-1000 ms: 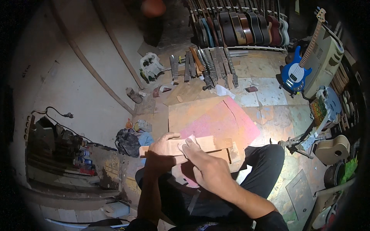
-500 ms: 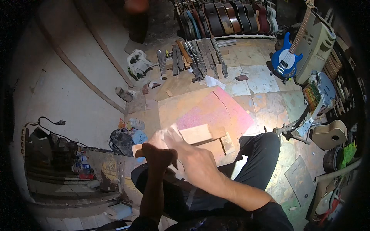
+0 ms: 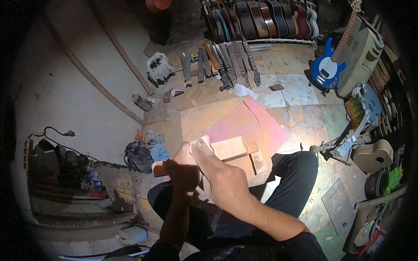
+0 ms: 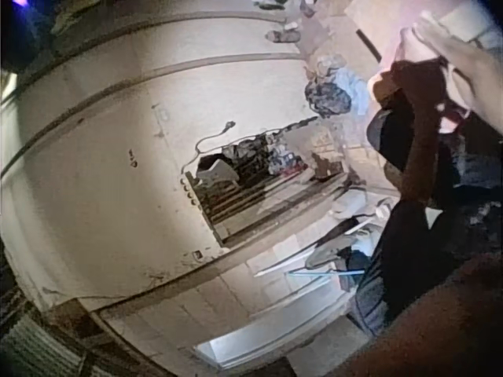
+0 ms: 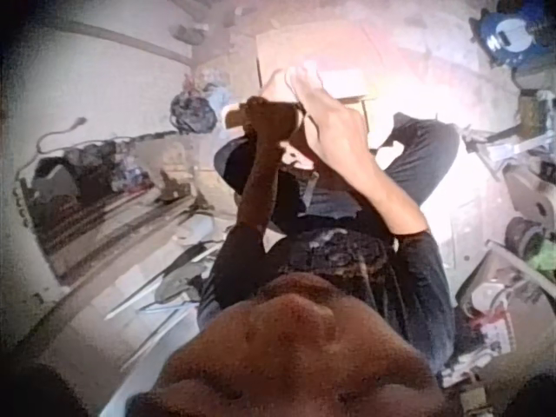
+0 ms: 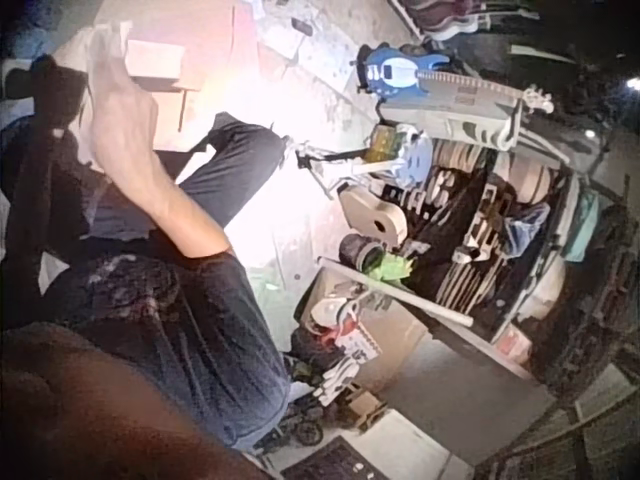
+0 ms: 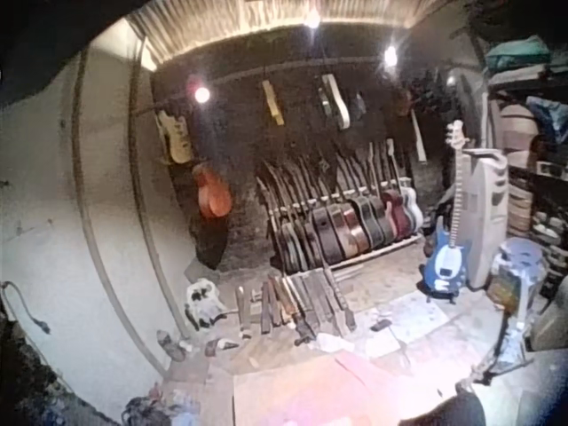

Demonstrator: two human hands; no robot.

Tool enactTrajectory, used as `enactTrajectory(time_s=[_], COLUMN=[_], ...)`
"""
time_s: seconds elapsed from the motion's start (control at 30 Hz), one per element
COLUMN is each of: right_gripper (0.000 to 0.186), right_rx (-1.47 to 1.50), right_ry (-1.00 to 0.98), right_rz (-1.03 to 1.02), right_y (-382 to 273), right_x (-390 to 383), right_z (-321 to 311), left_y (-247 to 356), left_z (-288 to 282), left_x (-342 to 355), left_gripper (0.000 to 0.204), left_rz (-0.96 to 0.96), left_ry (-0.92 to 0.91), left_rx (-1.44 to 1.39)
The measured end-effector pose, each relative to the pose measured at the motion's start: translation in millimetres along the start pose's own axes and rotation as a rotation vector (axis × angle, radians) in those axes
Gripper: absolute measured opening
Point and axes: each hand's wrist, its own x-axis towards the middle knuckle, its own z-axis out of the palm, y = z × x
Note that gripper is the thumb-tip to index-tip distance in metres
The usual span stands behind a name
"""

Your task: The person sands a wooden guitar neck and a guitar body using a piece of sandpaper, rubbing the wooden surfaces while holding the components by hand.

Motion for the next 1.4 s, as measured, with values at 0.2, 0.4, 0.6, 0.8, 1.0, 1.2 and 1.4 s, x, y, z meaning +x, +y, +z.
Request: enactTrajectory(time_s=[0.2, 0.4, 0.6, 0.8, 1.0, 1.2, 1.4], right_gripper=[0.073, 0.065, 0.066, 0.066, 0.055, 0.048, 0.062], right_rx=[0.026, 0.042, 0.14, 0.06, 0.086, 0.11, 0.009], right_ry=[0.091, 0.085, -0.021, 0.051, 0.069, -0.032, 0.118], right_rz=[-0.067, -0.032, 0.09, -0.012, 0.001, 0.023, 0.064], right_y=[1, 4, -14, -5, -1, -7, 28], right_x=[-12, -13, 5, -19, -24, -4, -16], right_z=[7, 12, -1, 7, 6, 5, -6], left_y=[-17, 0, -15, 4, -6, -19, 0], left_z=[12, -12, -7, -6, -12, 3, -5], left_x=[-13, 13, -14, 3, 7, -16, 12], left_gripper=[0.022, 0.032, 0.02, 0.03, 0.04, 0.036, 0.042], left_rz=[-0.148, -0.193, 0.027, -0.276, -0.217, 0.039, -0.11], left_ry=[-0.092, -0.063, -0.103, -0.01, -0.08, 0.023, 0.138], left_rx=[-0.128, -0.42, -0.035, -0.404, -0.323, 0.075, -0.29])
